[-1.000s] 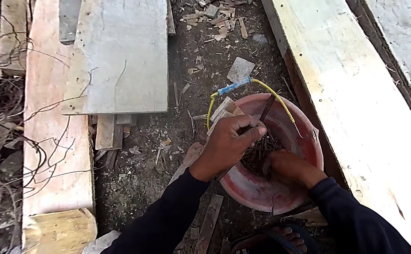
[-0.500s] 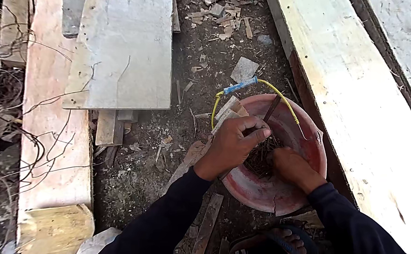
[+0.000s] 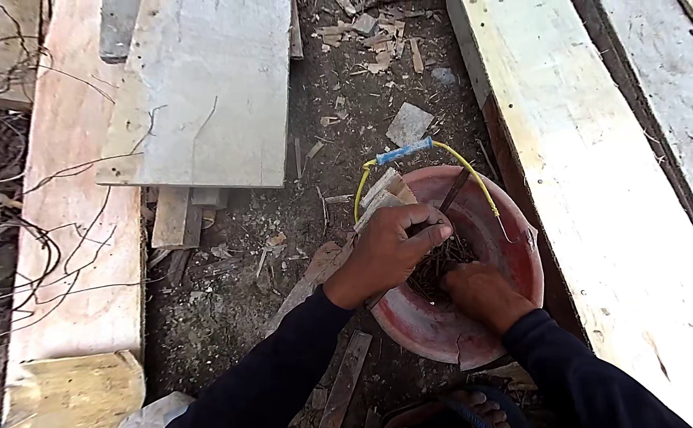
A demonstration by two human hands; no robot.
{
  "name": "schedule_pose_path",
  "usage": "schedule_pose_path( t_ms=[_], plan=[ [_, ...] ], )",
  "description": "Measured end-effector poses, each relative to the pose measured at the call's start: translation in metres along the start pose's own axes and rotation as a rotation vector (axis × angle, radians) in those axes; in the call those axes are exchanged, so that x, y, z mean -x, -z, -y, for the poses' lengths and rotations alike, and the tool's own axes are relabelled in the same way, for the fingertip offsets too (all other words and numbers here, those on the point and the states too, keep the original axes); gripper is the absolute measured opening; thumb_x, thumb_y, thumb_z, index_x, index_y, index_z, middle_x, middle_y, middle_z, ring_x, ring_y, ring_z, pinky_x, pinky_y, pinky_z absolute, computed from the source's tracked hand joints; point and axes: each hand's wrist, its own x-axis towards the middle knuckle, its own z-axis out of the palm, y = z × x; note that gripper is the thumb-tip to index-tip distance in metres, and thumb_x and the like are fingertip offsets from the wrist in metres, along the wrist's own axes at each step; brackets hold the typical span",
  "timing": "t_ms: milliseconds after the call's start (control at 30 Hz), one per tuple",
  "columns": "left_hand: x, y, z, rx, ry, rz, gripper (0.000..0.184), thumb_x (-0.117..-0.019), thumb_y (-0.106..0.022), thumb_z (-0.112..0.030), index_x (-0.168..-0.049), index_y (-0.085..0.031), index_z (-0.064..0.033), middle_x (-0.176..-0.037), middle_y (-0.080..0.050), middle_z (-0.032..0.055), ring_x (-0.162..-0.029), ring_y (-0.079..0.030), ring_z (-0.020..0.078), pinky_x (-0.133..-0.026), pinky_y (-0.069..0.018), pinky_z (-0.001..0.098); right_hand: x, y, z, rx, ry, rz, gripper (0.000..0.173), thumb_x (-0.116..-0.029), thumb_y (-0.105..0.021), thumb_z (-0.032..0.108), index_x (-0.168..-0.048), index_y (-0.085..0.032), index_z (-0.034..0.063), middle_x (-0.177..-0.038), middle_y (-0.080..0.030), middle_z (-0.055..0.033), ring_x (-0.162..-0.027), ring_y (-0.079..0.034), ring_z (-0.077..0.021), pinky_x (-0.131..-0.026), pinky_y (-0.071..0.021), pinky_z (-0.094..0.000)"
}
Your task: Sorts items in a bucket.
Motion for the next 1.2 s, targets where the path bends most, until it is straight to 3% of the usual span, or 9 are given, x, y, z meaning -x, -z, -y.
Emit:
schedule_pose_path(
  t_ms=[167, 267, 333, 433, 500, 600, 900, 1067, 1200],
  plan=[
    [0.001, 0.000, 0.002, 0.014, 0.007, -0.005, 0.011, -0.0987, -0.066, -0.014, -0.097, -0.075, -0.0066, -0.088, -0.073, 0.0000, -0.071, -0.067, 0.0070, -0.065, -0.0577, 0.0222, 0.001, -0.002, -0.001, -0.014, 0.040, -0.005, 0.020, -0.1019, -0.054, 0.014, -0.105, -0.072, 0.0068, -0.115, -0.068, -0.0153, -0.107, -0.066, -0.0367, -0.087, -0.0526, -0.0568],
    [0.001, 0.002, 0.000, 0.098, 0.004, 0.002, 0.011, -0.0987, -0.065, -0.010, -0.099, -0.074, -0.0040, -0.087, -0.072, 0.0022, -0.071, -0.067, 0.0089, -0.066, -0.0587, 0.0231, 0.007, 0.001, -0.013, -0.223, 0.129, -0.069, 0.018, -0.0999, -0.061, 0.021, -0.101, -0.074, 0.0075, -0.113, -0.068, -0.0136, -0.106, -0.066, -0.0338, -0.091, -0.0526, -0.0571],
    [0.002, 0.003, -0.003, 0.144, 0.017, -0.004, 0.009, -0.0983, -0.065, -0.007, -0.099, -0.074, -0.0027, -0.085, -0.072, 0.0030, -0.070, -0.067, 0.0090, -0.064, -0.0584, 0.0221, 0.014, 0.004, -0.020, -0.488, 0.138, -0.127, 0.015, -0.0983, -0.067, 0.023, -0.098, -0.077, 0.0115, -0.099, -0.071, -0.0075, -0.093, -0.067, -0.0243, -0.085, -0.0542, -0.0494],
    [0.003, 0.006, -0.014, 0.193, 0.041, -0.010, 0.011, -0.0998, -0.063, -0.005, -0.099, -0.073, -0.0006, -0.084, -0.070, 0.0064, -0.069, -0.065, 0.0122, -0.064, -0.0567, 0.0231, 0.026, 0.008, -0.026, -1.028, 0.099, -0.144, 0.009, -0.0965, -0.071, 0.016, -0.098, -0.079, 0.0102, -0.076, -0.069, -0.0024, -0.063, -0.060, -0.0104, -0.060, -0.0509, -0.0281],
    [0.005, 0.007, -0.020, 0.213, 0.052, -0.022, 0.012, -0.1006, -0.061, -0.006, -0.099, -0.072, -0.0012, -0.084, -0.070, 0.0070, -0.068, -0.064, 0.0126, -0.063, -0.0565, 0.0228, 0.033, 0.006, -0.028, -1.385, 0.119, -0.155, 0.008, -0.0951, -0.071, 0.007, -0.098, -0.077, 0.0025, -0.072, -0.067, -0.0060, -0.056, -0.056, -0.0089, -0.052, -0.0463, -0.0219],
    [0.008, 0.009, -0.025, 0.205, 0.064, -0.041, 0.012, -0.1006, -0.062, -0.006, -0.100, -0.072, -0.0007, -0.086, -0.071, 0.0079, -0.067, -0.064, 0.0138, -0.062, -0.0569, 0.0231, 0.040, 0.004, -0.031, -1.707, 0.185, -0.128, 0.009, -0.0948, -0.066, -0.003, -0.098, -0.074, -0.0032, -0.077, -0.070, -0.0116, -0.059, -0.060, -0.0107, -0.055, -0.0517, -0.0217],
    [0.035, -0.008, -0.020, -0.083, 0.103, 0.056, 0.012, -0.0997, -0.065, -0.017, -0.099, -0.076, -0.0126, -0.086, -0.072, -0.0023, -0.067, -0.065, 0.0086, -0.060, -0.0565, 0.0243, 0.051, 0.003, -0.031, -1.847, 0.188, -0.125, 0.009, -0.0942, -0.064, -0.007, -0.097, -0.072, -0.0038, -0.082, -0.071, -0.0144, -0.062, -0.065, -0.0132, -0.058, -0.0556, -0.0229],
    [0.035, -0.007, -0.010, -0.372, -0.069, -0.034, 0.016, -0.1004, -0.063, -0.020, -0.101, -0.077, -0.0115, -0.093, -0.072, -0.0051, -0.081, -0.067, 0.0013, -0.073, -0.0573, 0.0203, 0.064, 0.009, -0.026, -1.793, 0.103, -0.386, 0.011, -0.0961, -0.062, -0.004, -0.101, -0.070, 0.0006, -0.083, -0.070, -0.0101, -0.059, -0.062, -0.0112, -0.054, -0.0540, -0.0218],
    [0.023, -0.008, -0.022, -0.269, -0.014, -0.040, 0.012, -0.0977, -0.069, -0.016, -0.103, -0.078, -0.0111, -0.094, -0.074, -0.0035, -0.076, -0.067, 0.0028, -0.069, -0.0580, 0.0201, 0.070, 0.017, -0.018, -1.849, 0.097, -0.542, 0.007, -0.0990, -0.061, 0.002, -0.102, -0.066, 0.0046, -0.081, -0.070, -0.0097, -0.057, -0.063, -0.0118, -0.053, -0.0548, -0.0228]
  ],
)
